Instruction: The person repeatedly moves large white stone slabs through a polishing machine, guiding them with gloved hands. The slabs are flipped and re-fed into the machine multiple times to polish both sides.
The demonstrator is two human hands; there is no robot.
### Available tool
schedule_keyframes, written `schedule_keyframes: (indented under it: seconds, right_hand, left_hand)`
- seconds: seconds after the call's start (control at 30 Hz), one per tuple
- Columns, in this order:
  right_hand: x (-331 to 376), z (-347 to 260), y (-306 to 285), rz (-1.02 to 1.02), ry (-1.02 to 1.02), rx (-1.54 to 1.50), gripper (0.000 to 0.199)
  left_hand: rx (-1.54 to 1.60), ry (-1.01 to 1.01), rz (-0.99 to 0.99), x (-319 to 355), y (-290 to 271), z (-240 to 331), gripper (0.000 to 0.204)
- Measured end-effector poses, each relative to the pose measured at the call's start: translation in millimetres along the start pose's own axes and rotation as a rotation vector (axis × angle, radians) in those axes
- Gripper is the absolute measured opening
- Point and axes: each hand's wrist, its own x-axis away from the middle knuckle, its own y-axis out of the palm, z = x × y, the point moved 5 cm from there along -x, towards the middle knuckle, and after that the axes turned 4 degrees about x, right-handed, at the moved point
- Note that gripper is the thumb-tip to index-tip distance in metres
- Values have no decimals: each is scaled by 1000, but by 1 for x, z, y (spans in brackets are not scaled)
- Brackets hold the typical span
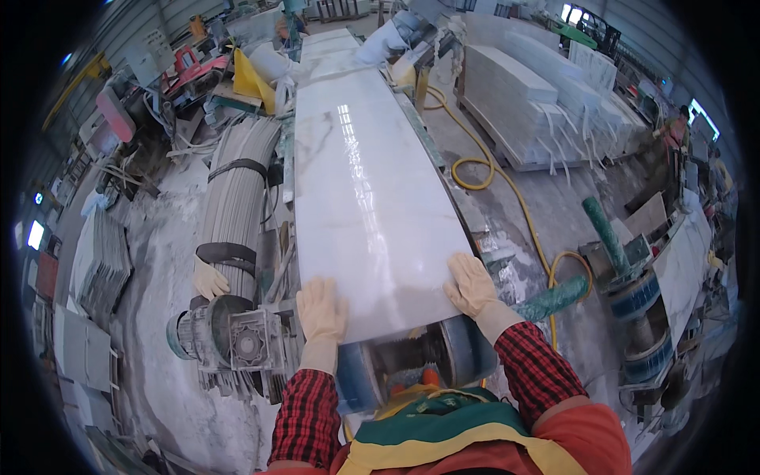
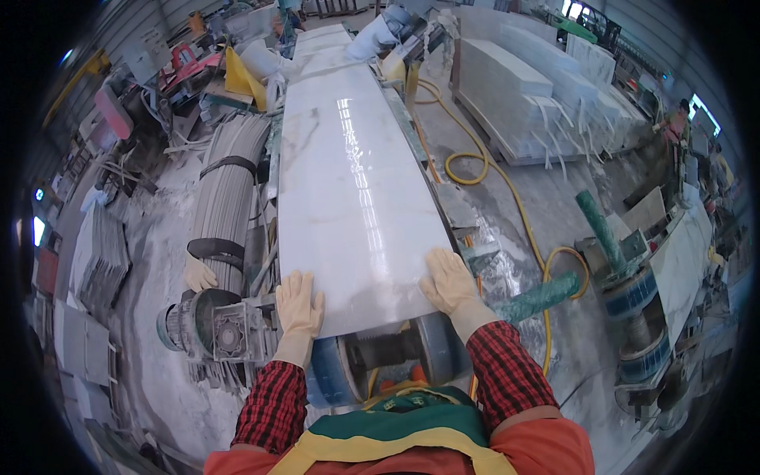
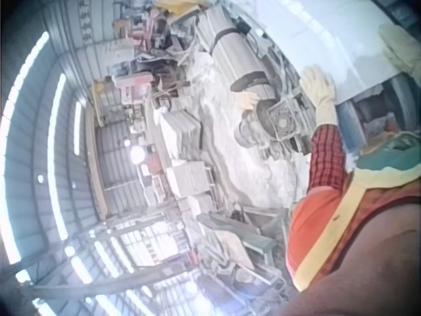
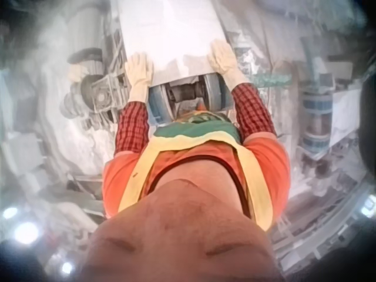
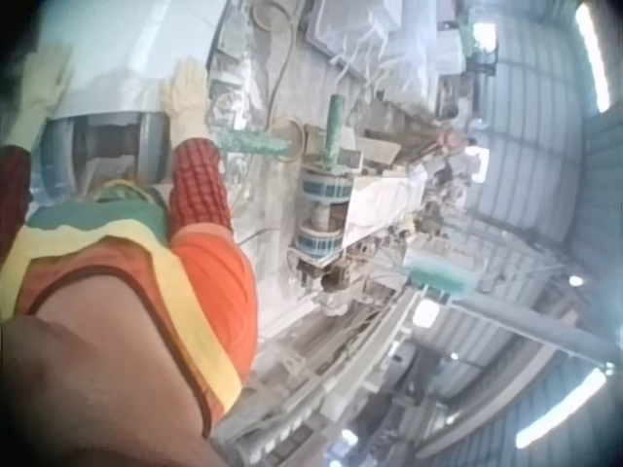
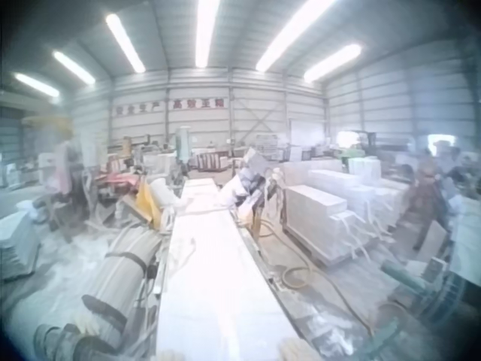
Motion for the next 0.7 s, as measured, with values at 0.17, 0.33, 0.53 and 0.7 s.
schedule_keyframes:
  seconds: [0.17, 0.33, 0.53, 0.7]
  right_hand:
    - [-14, 4, -9, 66, -152, -28, 70]
    - [-22, -10, -24, 37, -144, -13, 70]
    - [-19, -12, -21, 7, -126, -10, 70]
    - [-13, -9, -17, -15, -131, 32, 71]
  left_hand:
    - [2, -50, -117, -4, 0, 4, 60]
    - [-23, -34, -32, 3, -2, 1, 60]
    - [-19, -11, 7, 10, -2, 0, 61]
    - [12, 10, 13, 12, -11, 6, 58]
